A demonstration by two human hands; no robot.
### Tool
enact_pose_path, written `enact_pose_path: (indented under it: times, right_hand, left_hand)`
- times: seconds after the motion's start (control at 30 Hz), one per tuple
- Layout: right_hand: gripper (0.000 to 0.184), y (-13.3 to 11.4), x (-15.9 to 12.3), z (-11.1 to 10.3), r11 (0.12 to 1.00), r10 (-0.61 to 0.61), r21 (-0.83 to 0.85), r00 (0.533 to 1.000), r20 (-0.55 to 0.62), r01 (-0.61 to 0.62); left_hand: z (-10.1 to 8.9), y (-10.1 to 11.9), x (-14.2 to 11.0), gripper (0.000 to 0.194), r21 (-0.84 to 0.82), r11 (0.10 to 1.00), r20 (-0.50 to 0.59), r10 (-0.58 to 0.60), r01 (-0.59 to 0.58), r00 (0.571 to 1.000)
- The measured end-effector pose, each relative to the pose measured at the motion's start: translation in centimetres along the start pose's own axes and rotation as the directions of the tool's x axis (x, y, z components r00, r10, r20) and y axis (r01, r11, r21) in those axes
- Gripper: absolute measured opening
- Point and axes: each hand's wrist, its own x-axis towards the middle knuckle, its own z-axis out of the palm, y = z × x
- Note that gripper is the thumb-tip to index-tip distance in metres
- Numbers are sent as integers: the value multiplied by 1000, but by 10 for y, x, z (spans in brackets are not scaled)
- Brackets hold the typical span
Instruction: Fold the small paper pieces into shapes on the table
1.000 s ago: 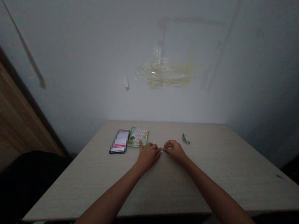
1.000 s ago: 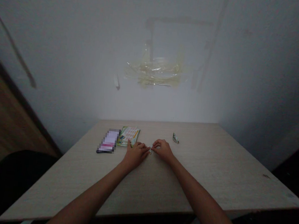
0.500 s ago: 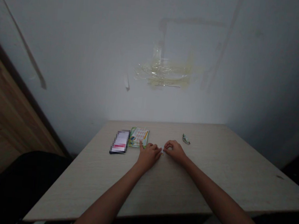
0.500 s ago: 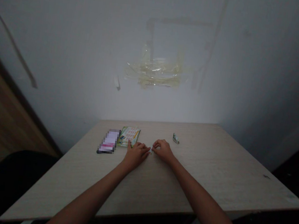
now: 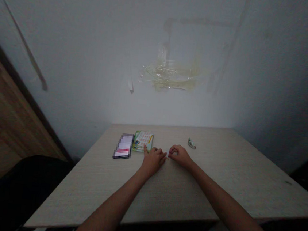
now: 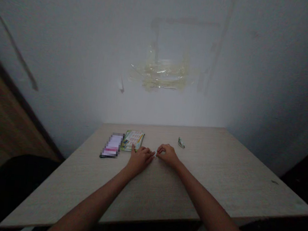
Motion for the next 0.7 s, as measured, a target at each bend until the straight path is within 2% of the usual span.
enact_pose_path:
  times: [0.17,0.37,0.5,0.7]
  right_hand:
    - [12,2,0,0,998,7,56,1000,20,-8]
    - [16,11,1,5,980,76,185,997,-3,-74]
    - [15,9,0,5,989,77,130,996,-35,-72]
    - [13,2,-1,2,999,42,23,999,-18,-42]
  left_hand:
    - [1,-1,0,29,-5,1000,2,7,-7,1000]
    - [2,-2,-1,30,-18,1000,16,-4,4,1000]
    - [1,-2,-1,31,-19,1000,27,-6,6,1000]
    - [-3,1,-1,31,-5,1000,50,-21,22,999]
